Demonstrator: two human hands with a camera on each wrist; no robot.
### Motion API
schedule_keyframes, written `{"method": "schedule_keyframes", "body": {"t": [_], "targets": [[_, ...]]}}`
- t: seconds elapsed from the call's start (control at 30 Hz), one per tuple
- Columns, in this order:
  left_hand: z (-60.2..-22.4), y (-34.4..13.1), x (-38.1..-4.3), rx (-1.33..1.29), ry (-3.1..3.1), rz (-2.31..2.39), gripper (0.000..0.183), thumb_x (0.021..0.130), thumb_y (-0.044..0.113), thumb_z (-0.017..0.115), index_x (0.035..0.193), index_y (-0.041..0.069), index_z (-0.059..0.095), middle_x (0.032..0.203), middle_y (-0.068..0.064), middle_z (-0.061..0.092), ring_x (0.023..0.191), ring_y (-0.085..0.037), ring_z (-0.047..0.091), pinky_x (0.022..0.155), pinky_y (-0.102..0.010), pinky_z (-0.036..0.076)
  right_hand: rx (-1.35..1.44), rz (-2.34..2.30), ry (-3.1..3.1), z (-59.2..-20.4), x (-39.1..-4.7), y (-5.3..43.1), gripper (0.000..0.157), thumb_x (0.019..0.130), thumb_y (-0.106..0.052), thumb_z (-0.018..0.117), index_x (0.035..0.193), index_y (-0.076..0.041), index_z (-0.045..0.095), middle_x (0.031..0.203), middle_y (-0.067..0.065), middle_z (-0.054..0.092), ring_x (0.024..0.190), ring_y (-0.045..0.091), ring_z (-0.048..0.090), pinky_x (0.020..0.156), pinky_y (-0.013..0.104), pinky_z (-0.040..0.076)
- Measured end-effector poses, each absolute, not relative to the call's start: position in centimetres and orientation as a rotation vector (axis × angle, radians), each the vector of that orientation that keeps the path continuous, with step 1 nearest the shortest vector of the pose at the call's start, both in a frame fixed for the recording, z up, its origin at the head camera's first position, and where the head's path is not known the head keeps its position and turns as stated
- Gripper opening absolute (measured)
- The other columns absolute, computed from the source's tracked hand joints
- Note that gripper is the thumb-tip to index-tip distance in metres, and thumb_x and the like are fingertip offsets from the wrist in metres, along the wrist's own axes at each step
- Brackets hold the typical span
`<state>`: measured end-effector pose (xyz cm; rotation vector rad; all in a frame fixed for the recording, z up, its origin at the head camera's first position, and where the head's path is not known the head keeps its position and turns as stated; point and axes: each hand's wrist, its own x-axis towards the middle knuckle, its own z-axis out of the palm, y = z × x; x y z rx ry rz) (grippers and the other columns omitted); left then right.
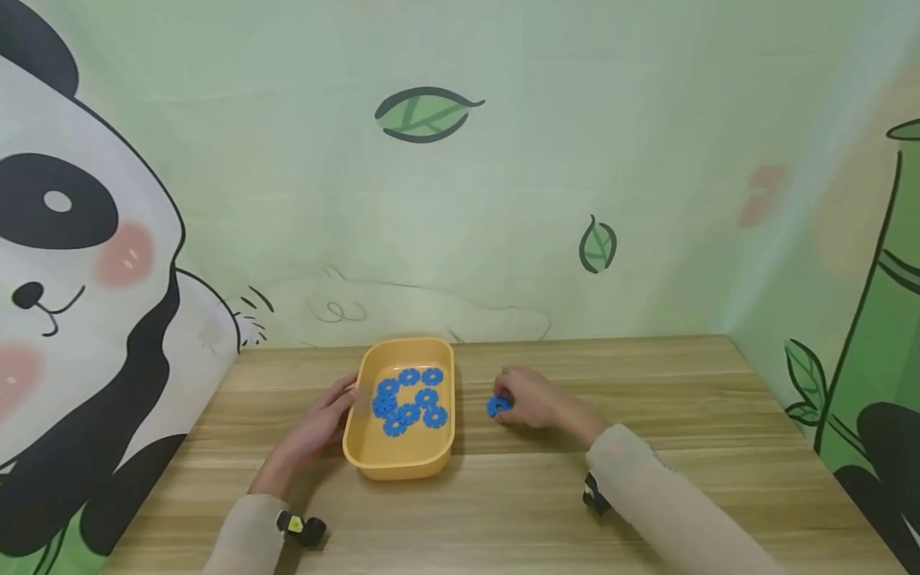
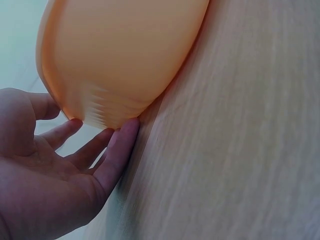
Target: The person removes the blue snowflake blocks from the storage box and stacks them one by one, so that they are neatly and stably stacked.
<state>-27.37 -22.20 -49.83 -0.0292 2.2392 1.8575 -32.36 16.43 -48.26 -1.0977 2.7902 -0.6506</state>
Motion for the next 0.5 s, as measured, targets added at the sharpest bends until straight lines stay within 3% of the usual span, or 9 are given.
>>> {"method": "schedule_keyframes", "body": {"t": [0.17, 0.5], "targets": [[-49.91, -22.23, -27.45, -0.031, 2.211, 1.894, 0.054, 0.115, 0.032, 0.044, 0.166, 0.016, 0.033, 0.162, -0.022, 0.044, 0.133, -0.036, 0.059, 0.095, -0.042, 0.060, -1.113, -0.630, 2.798, -48.57, -32.55, 16.47, 0.030, 0.085, -0.018, 0.090, 0.102, -0.002, 0.073, 0.096, 0.003, 0.063, 0.086, 0.013, 0.057, 0.081, 0.034, 0.054], [-50.23, -22.29, -27.66, -0.046, 2.203, 1.889, 0.057, 0.114, 0.038, 0.047, 0.166, 0.019, 0.034, 0.163, -0.019, 0.043, 0.132, -0.034, 0.059, 0.097, -0.043, 0.060, -1.027, -0.729, 2.720, -48.53, -32.80, 16.68, 0.032, 0.085, -0.016, 0.091, 0.105, 0.000, 0.072, 0.099, 0.003, 0.065, 0.092, 0.017, 0.061, 0.086, 0.038, 0.056]]}}
